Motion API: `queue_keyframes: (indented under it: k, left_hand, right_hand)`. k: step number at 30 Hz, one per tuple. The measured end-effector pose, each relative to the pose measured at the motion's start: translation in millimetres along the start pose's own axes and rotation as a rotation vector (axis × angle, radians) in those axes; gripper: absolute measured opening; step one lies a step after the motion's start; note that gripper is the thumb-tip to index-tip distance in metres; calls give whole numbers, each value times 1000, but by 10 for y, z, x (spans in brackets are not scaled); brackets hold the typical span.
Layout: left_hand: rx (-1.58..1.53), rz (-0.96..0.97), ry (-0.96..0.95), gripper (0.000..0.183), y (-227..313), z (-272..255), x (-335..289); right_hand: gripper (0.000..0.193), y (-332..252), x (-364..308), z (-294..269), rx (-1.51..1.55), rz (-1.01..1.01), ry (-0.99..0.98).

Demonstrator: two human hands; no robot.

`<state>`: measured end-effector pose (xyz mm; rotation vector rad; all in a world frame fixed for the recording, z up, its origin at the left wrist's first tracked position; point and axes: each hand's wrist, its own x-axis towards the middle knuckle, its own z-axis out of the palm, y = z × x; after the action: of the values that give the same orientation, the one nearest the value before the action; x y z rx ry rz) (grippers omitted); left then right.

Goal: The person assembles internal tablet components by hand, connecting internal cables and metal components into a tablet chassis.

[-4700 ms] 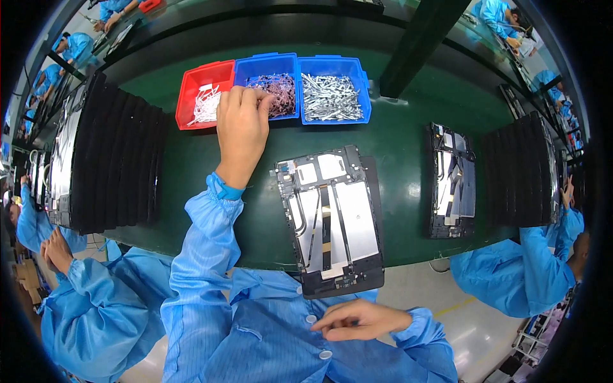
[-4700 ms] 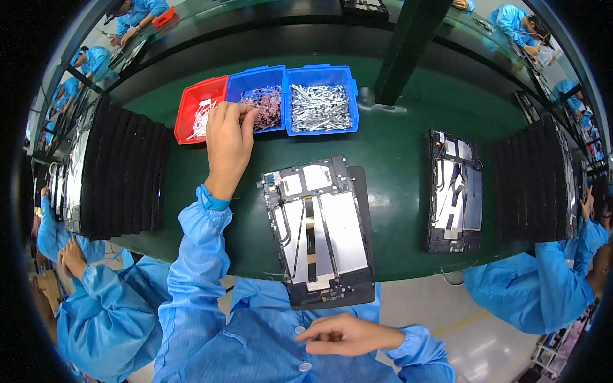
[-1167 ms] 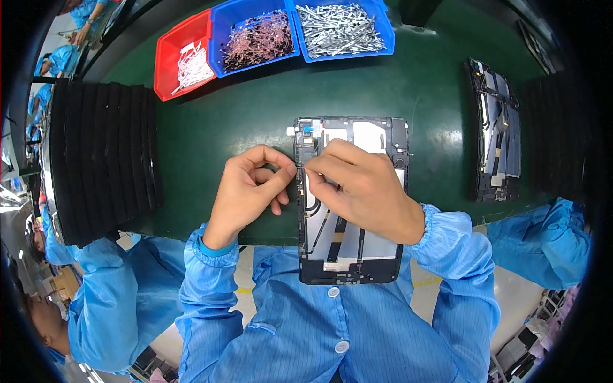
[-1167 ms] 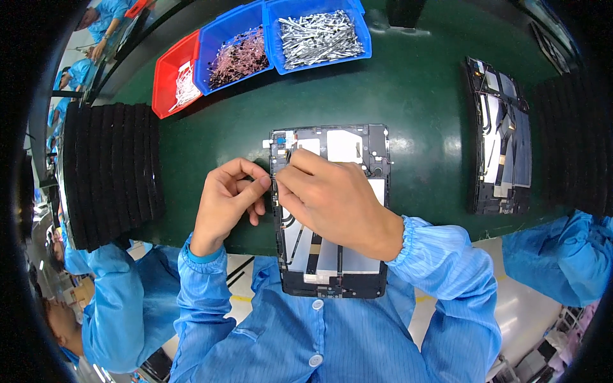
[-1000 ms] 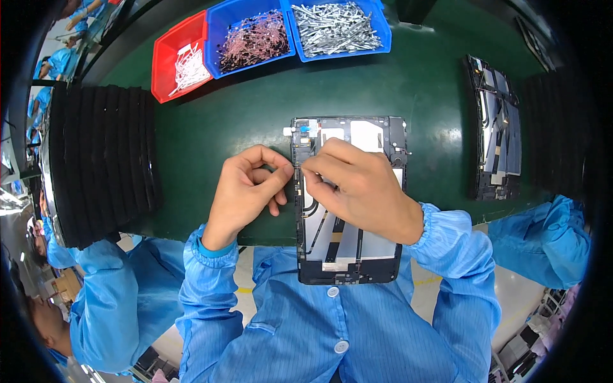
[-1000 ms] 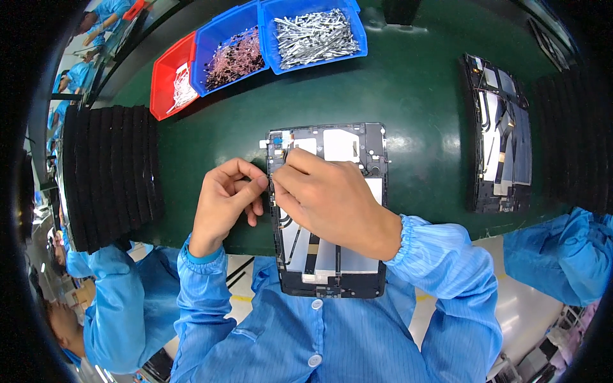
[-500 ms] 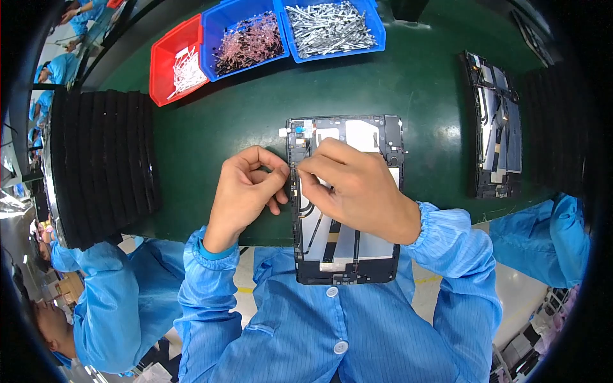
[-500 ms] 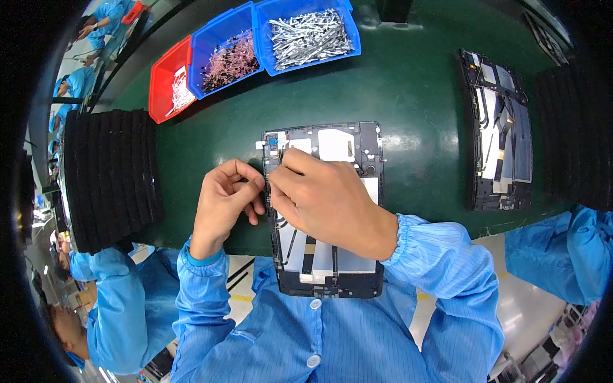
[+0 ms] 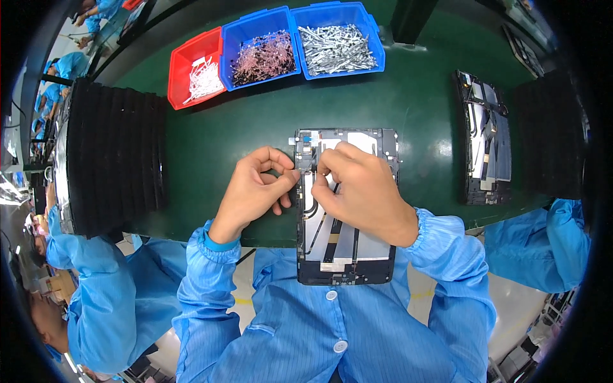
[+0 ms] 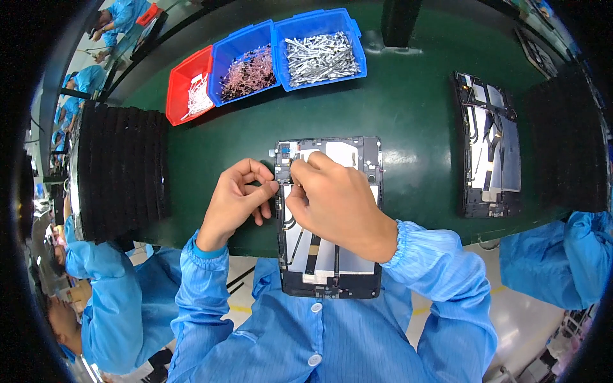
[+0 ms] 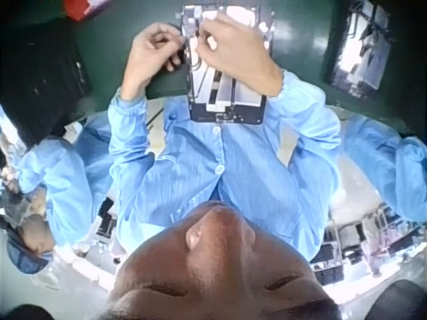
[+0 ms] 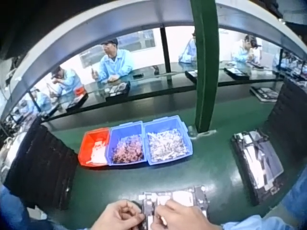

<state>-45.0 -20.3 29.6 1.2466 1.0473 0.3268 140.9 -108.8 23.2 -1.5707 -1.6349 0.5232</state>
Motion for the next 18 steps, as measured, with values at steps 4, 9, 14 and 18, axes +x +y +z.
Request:
queue_keyframes:
  k: [4, 9, 14, 18]
  left_hand:
    - [71, -7, -56, 15, 42, -20, 75]
    - [118, 2, -64, 18, 5, -34, 101]
    - [4, 27, -113, 21, -9, -87, 62]
    - [-51, 104, -10, 22, -160, -64, 38]
  right_hand:
    - [8, -34, 100, -69, -46, -17, -74]
    - [12, -86, 570, -402, 53, 214, -201]
    - [8, 284, 1206, -527, -364, -154, 172]
    - [13, 526, 1476, -452, -661, -249, -158]
